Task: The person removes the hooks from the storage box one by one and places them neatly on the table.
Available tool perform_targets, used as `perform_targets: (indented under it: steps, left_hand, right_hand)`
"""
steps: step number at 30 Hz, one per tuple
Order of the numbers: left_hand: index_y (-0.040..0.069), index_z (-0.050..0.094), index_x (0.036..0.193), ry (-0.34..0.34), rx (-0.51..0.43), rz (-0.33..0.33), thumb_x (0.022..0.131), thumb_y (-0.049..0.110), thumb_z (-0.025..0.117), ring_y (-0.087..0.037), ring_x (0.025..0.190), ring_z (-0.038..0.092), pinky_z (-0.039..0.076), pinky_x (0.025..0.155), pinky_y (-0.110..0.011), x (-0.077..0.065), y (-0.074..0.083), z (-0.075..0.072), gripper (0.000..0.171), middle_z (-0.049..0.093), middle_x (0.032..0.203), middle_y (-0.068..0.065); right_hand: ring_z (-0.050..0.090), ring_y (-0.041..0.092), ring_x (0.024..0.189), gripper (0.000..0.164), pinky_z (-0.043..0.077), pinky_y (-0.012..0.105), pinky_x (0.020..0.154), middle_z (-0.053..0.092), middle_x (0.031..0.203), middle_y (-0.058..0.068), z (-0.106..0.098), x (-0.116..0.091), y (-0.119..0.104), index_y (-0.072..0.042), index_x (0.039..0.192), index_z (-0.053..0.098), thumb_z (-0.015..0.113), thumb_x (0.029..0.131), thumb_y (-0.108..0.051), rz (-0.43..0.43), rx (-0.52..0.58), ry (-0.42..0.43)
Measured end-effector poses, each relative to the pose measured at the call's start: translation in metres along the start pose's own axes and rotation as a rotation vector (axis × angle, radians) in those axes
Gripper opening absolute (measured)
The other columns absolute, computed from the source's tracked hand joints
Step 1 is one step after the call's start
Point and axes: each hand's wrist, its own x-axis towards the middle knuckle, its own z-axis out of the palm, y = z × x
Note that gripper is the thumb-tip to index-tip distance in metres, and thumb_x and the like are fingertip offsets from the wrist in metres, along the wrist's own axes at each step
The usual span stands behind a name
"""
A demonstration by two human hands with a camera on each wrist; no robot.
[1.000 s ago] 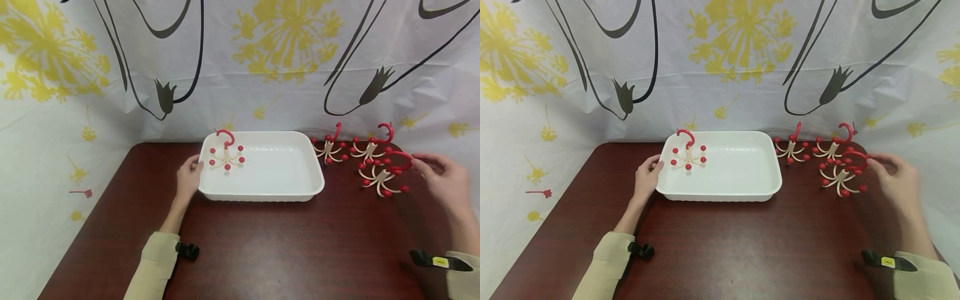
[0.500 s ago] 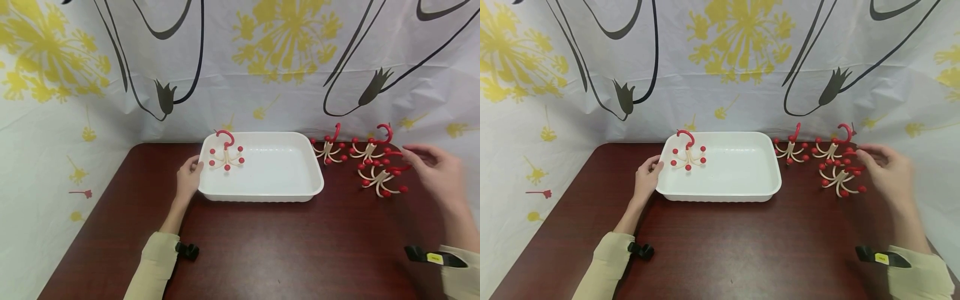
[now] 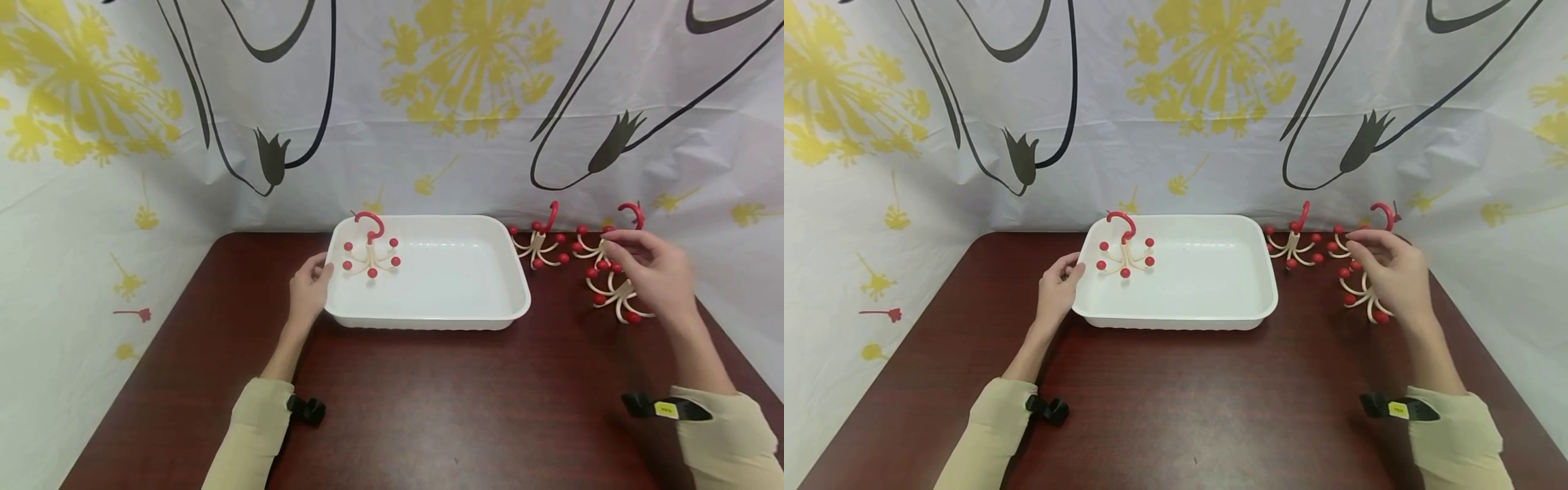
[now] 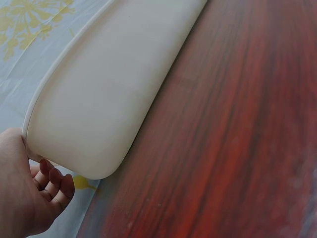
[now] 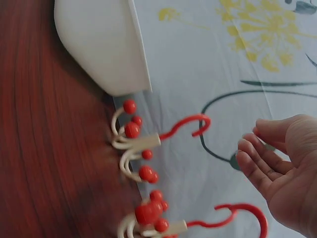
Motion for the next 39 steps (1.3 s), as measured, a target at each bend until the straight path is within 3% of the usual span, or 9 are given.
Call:
perform_targets:
  steps: [13, 18, 23, 27, 31, 34, 39]
  left_hand:
    - [0.003, 0.062, 0.134, -0.001, 0.006, 0.0, 0.103, 0.02, 0.058, -0.029, 0.08, 0.061, 0.047, 0.067, -0.029, 0.001, 0.001, 0.0, 0.036, 0.065, 0.093, -0.019]
    - [0.003, 0.062, 0.135, -0.003, 0.006, -0.003, 0.104, 0.021, 0.057, -0.029, 0.081, 0.061, 0.048, 0.068, -0.03, 0.001, 0.0, 0.0, 0.036, 0.065, 0.094, -0.018]
    - [0.003, 0.061, 0.136, -0.009, 0.006, -0.009, 0.104, 0.022, 0.056, -0.029, 0.082, 0.061, 0.048, 0.068, -0.03, 0.0, -0.001, 0.0, 0.037, 0.065, 0.096, -0.018]
    - [0.003, 0.061, 0.136, -0.009, 0.008, -0.012, 0.104, 0.022, 0.056, -0.029, 0.082, 0.061, 0.048, 0.067, -0.029, 0.0, -0.001, 0.0, 0.037, 0.065, 0.096, -0.018]
    - [0.003, 0.062, 0.135, -0.004, 0.005, -0.006, 0.103, 0.021, 0.057, -0.029, 0.081, 0.061, 0.047, 0.066, -0.028, 0.0, 0.001, 0.0, 0.037, 0.065, 0.094, -0.019]
    - [0.003, 0.063, 0.134, 0.0, 0.005, -0.002, 0.103, 0.021, 0.057, -0.029, 0.08, 0.061, 0.047, 0.066, -0.029, 0.0, 0.001, 0.0, 0.036, 0.065, 0.092, -0.018]
    - [0.002, 0.063, 0.134, 0.001, 0.008, -0.001, 0.103, 0.021, 0.057, -0.029, 0.079, 0.06, 0.047, 0.066, -0.029, 0.0, 0.0, 0.0, 0.036, 0.064, 0.092, -0.018]
  right_hand:
    - [0.066, -0.001, 0.087, 0.033, 0.047, 0.008, 0.073, 0.07, 0.097, -0.017, 0.042, 0.011, -0.015, -0.004, 0.123, 0.068, 0.069, 0.097, -0.023, 0.023, 0.015, -0.077]
    - [0.064, -0.004, 0.086, 0.031, 0.047, 0.008, 0.073, 0.069, 0.1, -0.016, 0.059, 0.016, -0.019, -0.004, 0.122, 0.07, 0.07, 0.097, -0.023, -0.01, 0.005, -0.08]
    - [0.066, -0.001, 0.085, 0.029, 0.048, 0.01, 0.071, 0.071, 0.102, -0.008, 0.074, 0.018, -0.026, -0.005, 0.121, 0.071, 0.07, 0.097, -0.021, -0.032, 0.045, -0.101]
    - [0.066, 0.0, 0.087, 0.031, 0.049, 0.011, 0.073, 0.07, 0.101, -0.01, 0.085, 0.02, -0.033, -0.005, 0.121, 0.07, 0.07, 0.097, -0.025, -0.012, 0.08, -0.12]
    - [0.066, 0.002, 0.088, 0.031, 0.049, 0.013, 0.074, 0.072, 0.105, 0.001, 0.095, 0.023, -0.035, -0.003, 0.121, 0.069, 0.069, 0.097, -0.023, 0.001, 0.113, -0.125]
    - [0.066, 0.005, 0.085, 0.03, 0.049, 0.015, 0.067, 0.071, 0.106, 0.01, 0.103, 0.025, -0.035, -0.001, 0.121, 0.069, 0.069, 0.097, -0.02, 0.008, 0.143, -0.129]
    - [0.067, 0.005, 0.081, 0.027, 0.052, 0.017, 0.069, 0.071, 0.103, 0.012, 0.119, 0.026, -0.038, 0.001, 0.119, 0.069, 0.069, 0.097, -0.016, -0.021, 0.174, -0.136]
